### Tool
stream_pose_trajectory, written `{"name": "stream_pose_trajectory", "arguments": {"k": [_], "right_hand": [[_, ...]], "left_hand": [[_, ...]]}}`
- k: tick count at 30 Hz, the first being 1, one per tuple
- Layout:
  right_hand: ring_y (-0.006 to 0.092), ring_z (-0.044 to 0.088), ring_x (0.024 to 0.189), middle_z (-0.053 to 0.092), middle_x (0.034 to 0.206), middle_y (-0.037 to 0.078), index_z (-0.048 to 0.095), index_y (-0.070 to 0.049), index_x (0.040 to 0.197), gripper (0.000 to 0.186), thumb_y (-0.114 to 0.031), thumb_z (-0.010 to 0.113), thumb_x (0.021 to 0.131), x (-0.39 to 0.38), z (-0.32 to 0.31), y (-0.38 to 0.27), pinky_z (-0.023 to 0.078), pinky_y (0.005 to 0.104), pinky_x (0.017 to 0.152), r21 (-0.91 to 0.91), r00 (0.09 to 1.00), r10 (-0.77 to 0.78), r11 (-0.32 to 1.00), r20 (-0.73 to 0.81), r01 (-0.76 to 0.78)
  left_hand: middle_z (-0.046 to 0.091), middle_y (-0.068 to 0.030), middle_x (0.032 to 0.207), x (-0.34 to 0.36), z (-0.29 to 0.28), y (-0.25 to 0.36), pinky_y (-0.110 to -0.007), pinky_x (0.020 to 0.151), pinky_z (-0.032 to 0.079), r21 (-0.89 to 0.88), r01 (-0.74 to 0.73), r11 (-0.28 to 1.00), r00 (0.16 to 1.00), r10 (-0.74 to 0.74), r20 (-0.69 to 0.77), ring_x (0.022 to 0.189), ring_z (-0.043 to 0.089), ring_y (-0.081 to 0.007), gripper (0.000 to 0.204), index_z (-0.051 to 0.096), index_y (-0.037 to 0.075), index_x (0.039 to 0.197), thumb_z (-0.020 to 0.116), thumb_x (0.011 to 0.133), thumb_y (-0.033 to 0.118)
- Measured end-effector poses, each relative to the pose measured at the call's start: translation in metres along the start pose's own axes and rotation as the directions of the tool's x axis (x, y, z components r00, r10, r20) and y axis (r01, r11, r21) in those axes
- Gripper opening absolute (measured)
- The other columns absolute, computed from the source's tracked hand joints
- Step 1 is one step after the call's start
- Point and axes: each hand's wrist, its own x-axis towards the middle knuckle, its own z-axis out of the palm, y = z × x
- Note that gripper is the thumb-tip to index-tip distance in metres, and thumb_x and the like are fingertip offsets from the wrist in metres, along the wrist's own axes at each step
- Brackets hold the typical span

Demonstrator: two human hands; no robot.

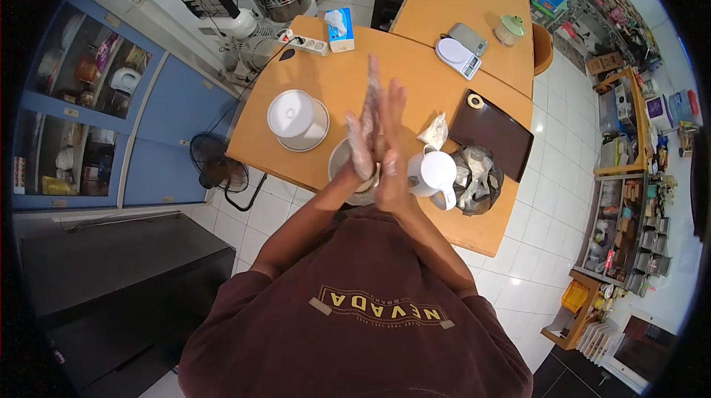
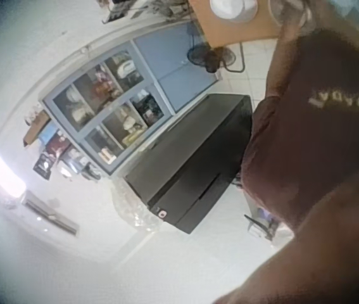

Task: The person breaks off pieces of dough from a bowl, rolls them into balls by hand, and shapes them into rings. The person then places the dough rings on a tray.

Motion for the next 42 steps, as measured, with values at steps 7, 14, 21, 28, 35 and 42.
{"name": "stream_pose_trajectory", "arguments": {"k": [7, 14, 21, 28, 35, 42], "right_hand": [[0.0394, 0.002, 0.16, 0.006, 0.173, 0.021, 0.015, -0.002, 0.166, 0.094, -0.072, 0.015, 0.103, 0.016, -0.017, 0.004, 0.005, 0.0529, 0.127, 0.097, 0.994, 0.051, 0.994, -0.094, -0.042], [0.039, 0.003, 0.16, 0.006, 0.173, 0.021, 0.013, -0.001, 0.166, 0.097, -0.074, 0.014, 0.102, 0.016, -0.01, -0.009, 0.004, 0.0531, 0.127, 0.117, 0.997, -0.02, 0.993, -0.072, 0.029], [0.0386, 0.004, 0.16, 0.006, 0.173, 0.021, 0.011, 0.0, 0.166, 0.101, -0.077, 0.014, 0.1, 0.007, -0.008, 0.0, 0.003, 0.0532, 0.127, 0.082, 0.999, 0.012, 0.997, -0.031, -0.009], [0.0327, -0.001, 0.161, -0.002, 0.175, 0.017, 0.003, -0.001, 0.166, 0.104, -0.079, 0.015, 0.099, 0.027, -0.01, -0.016, 0.001, 0.0481, 0.128, 0.326, 0.975, 0.183, 0.936, -0.125, -0.134], [0.0393, 0.005, 0.16, 0.003, 0.174, 0.02, 0.007, -0.001, 0.166, 0.104, -0.08, 0.016, 0.098, 0.014, -0.007, -0.032, 0.008, 0.0524, 0.127, 0.203, 0.992, 0.122, 0.972, -0.027, -0.114], [0.0389, 0.005, 0.16, 0.005, 0.174, 0.021, 0.01, -0.002, 0.166, 0.104, -0.08, 0.015, 0.098, 0.019, -0.016, -0.019, 0.008, 0.0531, 0.127, 0.24, 0.986, 0.117, 0.967, -0.115, -0.087]], "left_hand": [[-0.008, -0.0179, 0.174, -0.008, 0.022, 0.032, -0.044, 0.128, -0.005, 0.091, -0.215, 0.972, 0.968, 0.199, 0.151, 0.161, -0.009, -0.0316, 0.105, -0.005, -0.001, 0.164, -0.003, 0.096, 0.079], [-0.01, -0.017, 0.174, -0.006, 0.011, 0.009, -0.045, 0.128, -0.006, 0.197, -0.193, 0.961, 0.975, 0.164, 0.153, 0.16, -0.01, -0.0313, 0.108, -0.003, -0.002, 0.164, -0.005, 0.095, 0.081], [-0.009, -0.0167, 0.174, 0.002, 0.019, 0.035, -0.044, 0.128, -0.006, 0.132, -0.21, 0.969, 0.976, 0.2, 0.087, 0.161, -0.009, -0.0312, 0.112, -0.002, -0.002, 0.165, -0.004, 0.093, 0.084], [-0.012, -0.0183, 0.174, -0.017, 0.02, 0.029, -0.049, 0.127, -0.003, 0.313, -0.2, 0.929, 0.97, 0.142, 0.2, 0.16, -0.009, -0.0371, 0.118, -0.003, 0.004, 0.166, -0.005, 0.086, 0.091], [-0.01, -0.0157, 0.174, -0.005, 0.028, 0.045, -0.052, 0.127, 0.001, -0.073, -0.16, 0.984, 0.985, 0.164, 0.053, 0.161, -0.005, -0.0317, 0.116, -0.003, 0.003, 0.166, 0.001, 0.089, 0.09], [-0.011, -0.0185, 0.173, -0.013, 0.024, 0.045, -0.05, 0.128, -0.002, 0.28, -0.296, 0.913, 0.939, 0.225, 0.26, 0.16, -0.009, -0.0346, 0.119, -0.006, 0.002, 0.165, 0.006, 0.087, 0.091]]}}
